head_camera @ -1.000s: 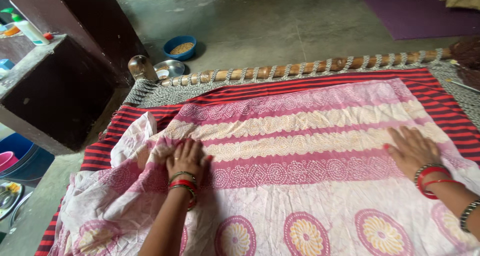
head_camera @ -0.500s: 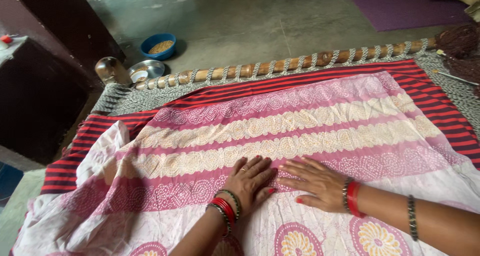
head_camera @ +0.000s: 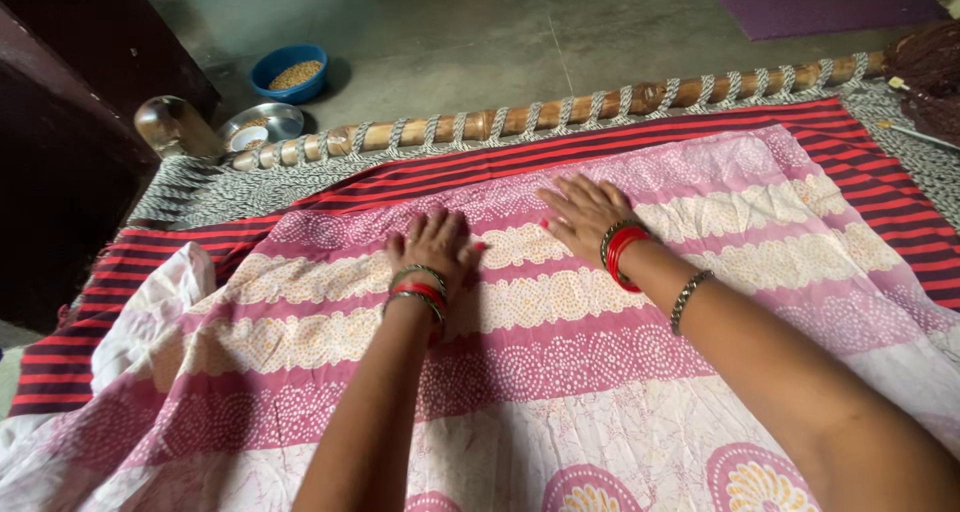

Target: The person irons a large patterned cloth laid on a woven cot. They repeatedly smooth the fabric with an electric iron, repositioning the cloth and ironing different sections to remove wrinkles.

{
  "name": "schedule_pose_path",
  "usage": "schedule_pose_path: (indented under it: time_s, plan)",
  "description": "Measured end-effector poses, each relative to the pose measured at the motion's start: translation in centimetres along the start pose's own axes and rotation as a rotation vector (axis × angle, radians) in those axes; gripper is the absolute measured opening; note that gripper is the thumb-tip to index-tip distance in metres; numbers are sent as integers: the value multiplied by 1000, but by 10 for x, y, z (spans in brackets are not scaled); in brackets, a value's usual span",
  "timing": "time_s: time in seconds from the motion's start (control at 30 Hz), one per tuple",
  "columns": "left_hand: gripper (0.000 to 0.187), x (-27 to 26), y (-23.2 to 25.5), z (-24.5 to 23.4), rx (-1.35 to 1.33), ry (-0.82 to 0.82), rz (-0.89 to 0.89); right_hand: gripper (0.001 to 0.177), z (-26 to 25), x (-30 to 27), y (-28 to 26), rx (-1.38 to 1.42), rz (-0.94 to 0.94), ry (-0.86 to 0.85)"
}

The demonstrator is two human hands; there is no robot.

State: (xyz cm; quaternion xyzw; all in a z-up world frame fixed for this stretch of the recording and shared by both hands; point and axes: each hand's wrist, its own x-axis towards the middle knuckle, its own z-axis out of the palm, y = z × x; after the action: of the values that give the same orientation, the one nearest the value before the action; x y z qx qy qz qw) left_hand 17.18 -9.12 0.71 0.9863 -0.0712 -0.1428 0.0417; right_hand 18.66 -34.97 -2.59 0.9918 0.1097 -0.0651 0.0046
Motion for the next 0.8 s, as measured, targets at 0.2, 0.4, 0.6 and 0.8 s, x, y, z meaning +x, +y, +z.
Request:
schedule_pose_path:
  time_s: [0.2, 0.4, 0.6, 0.8]
  plan:
    - [66, 48, -62, 0, -88, 77, -152, 63, 1, 13, 73, 171, 357, 69]
    - [68, 86, -97, -1, 30, 240, -220, 54, 3, 47, 102, 188, 243, 351]
    - [29, 73, -95, -17, 166, 366, -205, 11, -6, 49, 102, 131, 208, 499]
    - [40, 62, -70, -4, 127, 601, -267, 9, -5, 27, 89, 257, 324, 443]
